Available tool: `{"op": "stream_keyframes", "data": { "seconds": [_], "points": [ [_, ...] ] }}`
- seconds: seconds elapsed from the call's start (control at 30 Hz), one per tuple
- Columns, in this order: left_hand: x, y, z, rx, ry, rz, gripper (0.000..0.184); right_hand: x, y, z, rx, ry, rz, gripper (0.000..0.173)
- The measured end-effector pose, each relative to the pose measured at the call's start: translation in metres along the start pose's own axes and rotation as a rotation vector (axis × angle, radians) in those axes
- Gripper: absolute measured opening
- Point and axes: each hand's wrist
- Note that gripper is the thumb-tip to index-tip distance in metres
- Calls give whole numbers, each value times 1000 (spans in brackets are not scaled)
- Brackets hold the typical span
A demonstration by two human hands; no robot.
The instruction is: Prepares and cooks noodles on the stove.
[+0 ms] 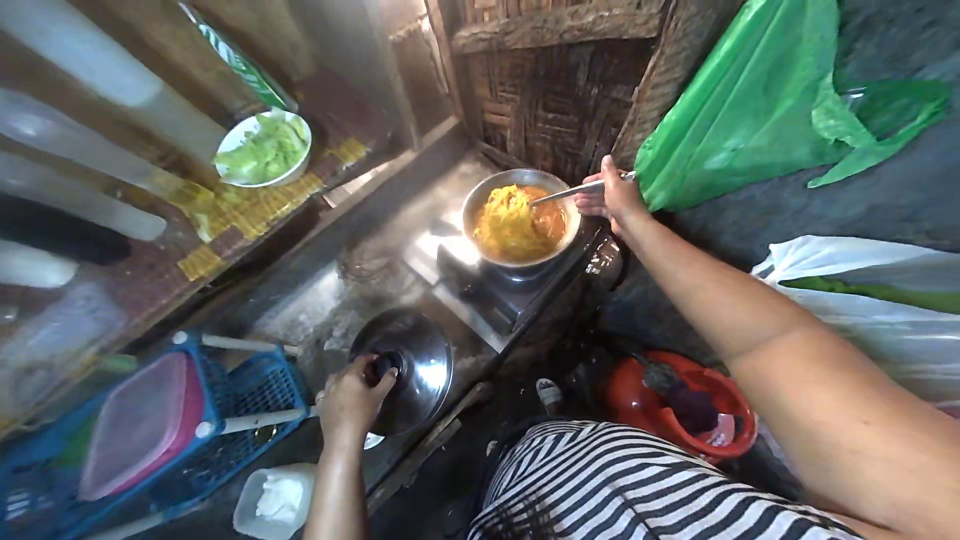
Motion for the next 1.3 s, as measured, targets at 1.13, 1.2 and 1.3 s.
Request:
{"op": "stream_keyframes", "data": {
  "seconds": [1.13,1.2,1.3],
  "points": [
    [2,6,3,19,-8,4,49,45,-11,44,-1040,-400,946,34],
    [2,8,3,14,-12,1,48,45,-14,43,-958,-364,947,37],
    [3,12,5,22,-11,0,50,43,-22,37,-912,-338,969,39]
  ]
}}
Point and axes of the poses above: each hand's wrist, its own z-axis away from the middle knuckle, its own x-axis out of the palm, y = z × x, and after that the axes turned 9 degrees about z, right-handed
